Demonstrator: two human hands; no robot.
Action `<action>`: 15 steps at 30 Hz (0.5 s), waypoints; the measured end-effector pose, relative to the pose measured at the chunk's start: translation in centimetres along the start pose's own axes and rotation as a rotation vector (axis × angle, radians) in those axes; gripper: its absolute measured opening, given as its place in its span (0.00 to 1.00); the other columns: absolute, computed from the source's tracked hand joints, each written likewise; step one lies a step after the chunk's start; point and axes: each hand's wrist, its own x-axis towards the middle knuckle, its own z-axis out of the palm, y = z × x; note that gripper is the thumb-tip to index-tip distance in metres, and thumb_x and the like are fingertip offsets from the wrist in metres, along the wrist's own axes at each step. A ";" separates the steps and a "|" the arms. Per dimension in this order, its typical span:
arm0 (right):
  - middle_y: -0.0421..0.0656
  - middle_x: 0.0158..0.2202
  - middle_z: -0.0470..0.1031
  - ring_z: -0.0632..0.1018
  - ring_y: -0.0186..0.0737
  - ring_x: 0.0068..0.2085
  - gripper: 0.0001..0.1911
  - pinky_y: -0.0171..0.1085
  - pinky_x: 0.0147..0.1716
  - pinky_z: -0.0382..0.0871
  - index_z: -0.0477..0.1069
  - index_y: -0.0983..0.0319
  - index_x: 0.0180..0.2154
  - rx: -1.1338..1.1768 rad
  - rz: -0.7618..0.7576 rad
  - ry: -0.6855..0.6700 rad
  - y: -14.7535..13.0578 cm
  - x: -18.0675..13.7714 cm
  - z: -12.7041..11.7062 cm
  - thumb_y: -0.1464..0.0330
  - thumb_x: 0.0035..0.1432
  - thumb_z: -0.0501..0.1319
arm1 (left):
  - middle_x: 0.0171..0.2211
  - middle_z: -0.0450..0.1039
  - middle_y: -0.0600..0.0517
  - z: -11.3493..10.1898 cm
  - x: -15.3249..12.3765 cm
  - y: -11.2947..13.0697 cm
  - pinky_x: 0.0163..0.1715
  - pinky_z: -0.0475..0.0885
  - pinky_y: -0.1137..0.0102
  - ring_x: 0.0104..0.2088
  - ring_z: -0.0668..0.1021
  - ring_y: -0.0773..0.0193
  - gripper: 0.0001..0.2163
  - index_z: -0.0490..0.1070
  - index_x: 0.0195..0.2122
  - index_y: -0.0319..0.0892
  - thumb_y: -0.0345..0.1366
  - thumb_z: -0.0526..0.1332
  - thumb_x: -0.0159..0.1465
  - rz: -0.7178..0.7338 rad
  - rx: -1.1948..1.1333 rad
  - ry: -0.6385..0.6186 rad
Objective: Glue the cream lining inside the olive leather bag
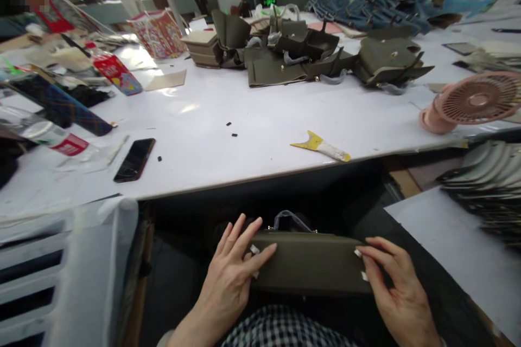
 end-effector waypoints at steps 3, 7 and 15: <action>0.45 0.56 0.69 0.69 0.48 0.58 0.14 0.49 0.55 0.67 0.73 0.56 0.46 -0.048 -0.281 -0.099 0.5 1.0 -0.7 0.74 0.64 0.53 | 0.70 0.51 0.54 -0.4 0.8 0.1 0.66 0.56 0.48 0.70 0.50 0.51 0.31 0.67 0.60 0.51 0.17 0.49 0.59 0.176 0.088 -0.119; 0.45 0.57 0.72 0.63 0.51 0.65 0.16 0.50 0.57 0.65 0.73 0.60 0.46 -0.165 -0.513 -0.193 -0.3 2.6 -1.8 0.78 0.63 0.51 | 0.66 0.61 0.49 -0.6 1.2 0.8 0.64 0.63 0.51 0.66 0.62 0.52 0.30 0.67 0.60 0.39 0.18 0.50 0.55 0.240 0.130 -0.224; 0.51 0.62 0.66 0.65 0.51 0.64 0.27 0.50 0.60 0.63 0.64 0.70 0.58 -0.398 -0.621 -0.277 -4.2 2.1 0.7 0.59 0.65 0.57 | 0.65 0.61 0.38 1.4 0.4 4.3 0.62 0.65 0.49 0.65 0.62 0.41 0.23 0.65 0.61 0.39 0.44 0.54 0.68 0.067 0.202 -0.085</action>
